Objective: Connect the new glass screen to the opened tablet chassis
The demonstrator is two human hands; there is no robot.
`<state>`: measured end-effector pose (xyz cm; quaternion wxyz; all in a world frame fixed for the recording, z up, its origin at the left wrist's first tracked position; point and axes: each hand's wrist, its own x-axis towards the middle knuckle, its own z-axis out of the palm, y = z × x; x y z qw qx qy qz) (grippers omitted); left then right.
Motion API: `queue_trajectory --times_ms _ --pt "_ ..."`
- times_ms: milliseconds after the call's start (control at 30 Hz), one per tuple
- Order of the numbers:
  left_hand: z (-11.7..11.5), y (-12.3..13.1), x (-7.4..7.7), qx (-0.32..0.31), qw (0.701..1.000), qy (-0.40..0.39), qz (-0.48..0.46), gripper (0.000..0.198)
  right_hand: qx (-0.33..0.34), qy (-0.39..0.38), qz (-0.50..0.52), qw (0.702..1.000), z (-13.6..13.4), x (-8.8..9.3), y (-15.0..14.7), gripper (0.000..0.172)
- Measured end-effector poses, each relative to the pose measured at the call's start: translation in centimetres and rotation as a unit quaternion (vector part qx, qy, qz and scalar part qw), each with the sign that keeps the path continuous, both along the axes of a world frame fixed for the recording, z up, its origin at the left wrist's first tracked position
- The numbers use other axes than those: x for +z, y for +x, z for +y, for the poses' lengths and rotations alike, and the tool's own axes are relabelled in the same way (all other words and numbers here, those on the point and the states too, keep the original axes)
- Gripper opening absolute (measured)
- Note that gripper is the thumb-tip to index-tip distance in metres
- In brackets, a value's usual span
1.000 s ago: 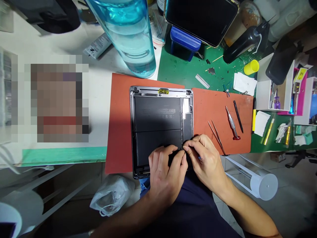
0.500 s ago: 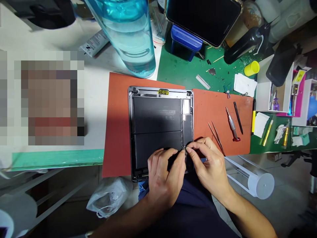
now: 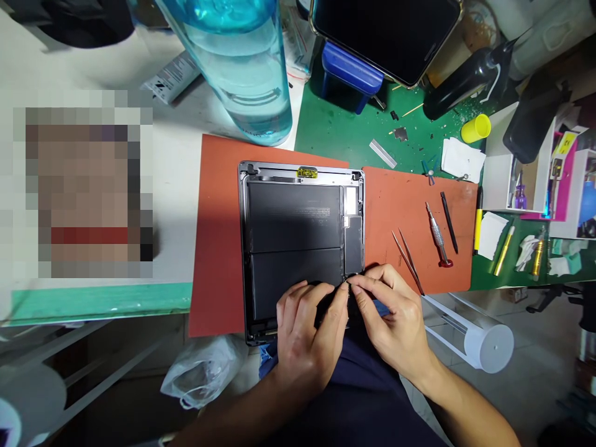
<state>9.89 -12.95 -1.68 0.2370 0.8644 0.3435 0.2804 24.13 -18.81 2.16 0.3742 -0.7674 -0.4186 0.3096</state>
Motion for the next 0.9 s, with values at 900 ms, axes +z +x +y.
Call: queue_trajectory --times_ms 900 --pt "-0.4 0.1 -0.5 0.033 0.999 0.023 0.001 0.036 -0.009 -0.15 0.057 0.987 -5.4 2.0 4.0 0.022"
